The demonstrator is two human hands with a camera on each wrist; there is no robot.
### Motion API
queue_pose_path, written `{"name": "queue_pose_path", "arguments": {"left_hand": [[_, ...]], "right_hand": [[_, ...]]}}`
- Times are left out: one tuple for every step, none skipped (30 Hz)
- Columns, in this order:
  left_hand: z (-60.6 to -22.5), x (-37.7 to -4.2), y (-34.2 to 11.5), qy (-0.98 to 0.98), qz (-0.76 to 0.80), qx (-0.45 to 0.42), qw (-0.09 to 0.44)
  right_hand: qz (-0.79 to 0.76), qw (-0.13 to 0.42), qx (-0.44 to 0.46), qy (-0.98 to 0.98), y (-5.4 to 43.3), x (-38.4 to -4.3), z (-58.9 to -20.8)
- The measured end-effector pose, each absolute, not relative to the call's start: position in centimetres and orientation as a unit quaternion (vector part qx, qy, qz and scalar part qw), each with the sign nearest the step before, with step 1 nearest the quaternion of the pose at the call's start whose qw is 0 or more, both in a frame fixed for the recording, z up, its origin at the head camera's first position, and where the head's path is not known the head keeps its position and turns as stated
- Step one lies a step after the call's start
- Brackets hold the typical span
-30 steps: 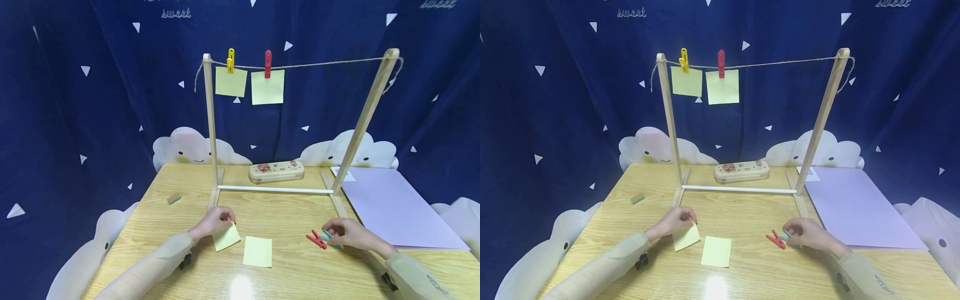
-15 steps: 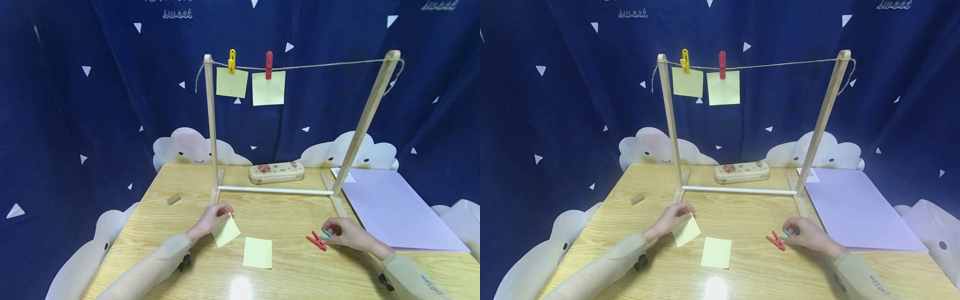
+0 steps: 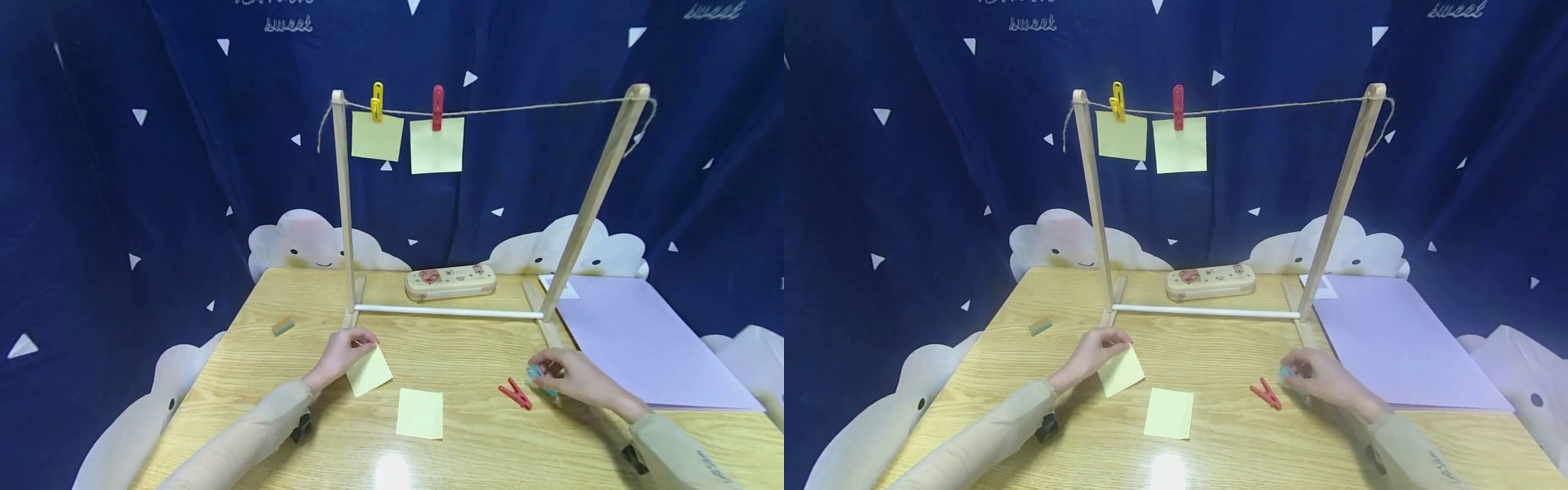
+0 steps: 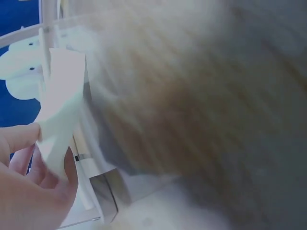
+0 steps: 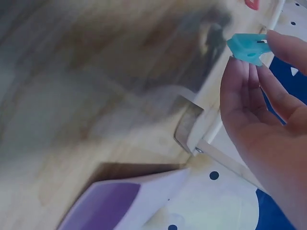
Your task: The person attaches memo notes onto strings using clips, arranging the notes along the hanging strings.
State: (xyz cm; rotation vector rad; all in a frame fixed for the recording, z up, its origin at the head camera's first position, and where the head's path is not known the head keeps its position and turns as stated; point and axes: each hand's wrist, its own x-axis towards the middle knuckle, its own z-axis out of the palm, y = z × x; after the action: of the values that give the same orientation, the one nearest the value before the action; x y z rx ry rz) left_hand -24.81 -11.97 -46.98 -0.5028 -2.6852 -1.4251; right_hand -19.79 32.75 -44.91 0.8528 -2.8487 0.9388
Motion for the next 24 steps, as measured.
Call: {"name": "queue_pose_path", "arguments": {"left_hand": [[-46.8,-24.8,-11.8,-0.870,-0.464,-0.163,0.034],[-46.7,-24.9,-11.7,-0.869,-0.467,-0.162,0.035],[-46.6,-24.9,-11.6,-0.866,-0.472,-0.160,0.036],[-46.5,-24.9,-11.5,-0.864,-0.477,-0.159,0.037],[-46.3,-24.9,-11.4,-0.861,-0.483,-0.157,0.037],[-46.2,-24.9,-11.3,-0.859,-0.486,-0.156,0.038],[-46.1,-25.0,-11.1,-0.858,-0.488,-0.156,0.039],[-45.9,-25.1,-11.0,-0.856,-0.491,-0.157,0.039],[-45.8,-25.1,-10.9,-0.855,-0.492,-0.160,0.042],[-45.6,-25.3,-10.8,-0.854,-0.492,-0.164,0.048],[-45.4,-25.4,-10.7,-0.853,-0.492,-0.166,0.051],[-45.2,-25.5,-10.5,-0.852,-0.493,-0.168,0.055],[-44.9,-25.6,-10.4,-0.850,-0.495,-0.169,0.057],[-44.6,-25.7,-10.2,-0.849,-0.497,-0.171,0.061],[-44.2,-25.8,-10.0,-0.848,-0.496,-0.172,0.065],[-43.9,-25.9,-9.8,-0.848,-0.497,-0.174,0.068],[-43.4,-26.0,-9.5,-0.846,-0.499,-0.174,0.069],[-43.0,-26.0,-9.3,-0.844,-0.501,-0.176,0.072],[-42.6,-26.1,-9.0,-0.843,-0.501,-0.179,0.075],[-42.2,-26.2,-8.7,-0.842,-0.502,-0.181,0.077],[-41.7,-26.3,-8.4,-0.841,-0.502,-0.184,0.079],[-41.3,-26.4,-8.1,-0.840,-0.504,-0.186,0.081],[-40.8,-26.5,-7.8,-0.838,-0.506,-0.187,0.083],[-40.4,-26.6,-7.5,-0.838,-0.506,-0.188,0.084]], "right_hand": [[0.301,0.019,0.273,-0.913,32.8,-19.8,-44.7],[0.305,0.021,0.271,-0.913,32.8,-19.8,-44.5],[0.308,0.023,0.267,-0.913,32.8,-19.8,-44.4],[0.312,0.022,0.263,-0.913,32.9,-19.8,-44.2],[0.316,0.022,0.260,-0.912,32.9,-19.8,-44.1],[0.318,0.024,0.257,-0.912,32.9,-19.8,-43.9],[0.320,0.027,0.254,-0.912,32.9,-19.8,-43.8],[0.321,0.030,0.253,-0.912,33.0,-19.8,-43.7],[0.323,0.031,0.251,-0.912,33.0,-19.8,-43.6],[0.325,0.034,0.251,-0.911,33.0,-19.8,-43.5],[0.326,0.036,0.251,-0.911,33.0,-19.9,-43.4],[0.326,0.041,0.253,-0.910,33.0,-19.9,-43.2],[0.326,0.044,0.254,-0.910,33.0,-19.9,-43.1],[0.326,0.048,0.256,-0.909,33.0,-20.0,-42.9],[0.326,0.051,0.256,-0.909,33.0,-20.0,-42.7],[0.326,0.055,0.256,-0.908,33.0,-20.0,-42.5],[0.327,0.056,0.256,-0.908,33.0,-20.1,-42.3],[0.328,0.056,0.255,-0.908,33.0,-20.1,-42.0],[0.330,0.055,0.253,-0.908,33.1,-20.1,-41.7],[0.332,0.055,0.254,-0.907,33.1,-20.2,-41.4],[0.335,0.054,0.252,-0.906,33.1,-20.2,-41.1],[0.336,0.053,0.250,-0.907,33.1,-20.2,-40.8],[0.336,0.053,0.247,-0.907,33.1,-20.3,-40.4],[0.337,0.053,0.245,-0.907,33.2,-20.4,-40.1]]}}
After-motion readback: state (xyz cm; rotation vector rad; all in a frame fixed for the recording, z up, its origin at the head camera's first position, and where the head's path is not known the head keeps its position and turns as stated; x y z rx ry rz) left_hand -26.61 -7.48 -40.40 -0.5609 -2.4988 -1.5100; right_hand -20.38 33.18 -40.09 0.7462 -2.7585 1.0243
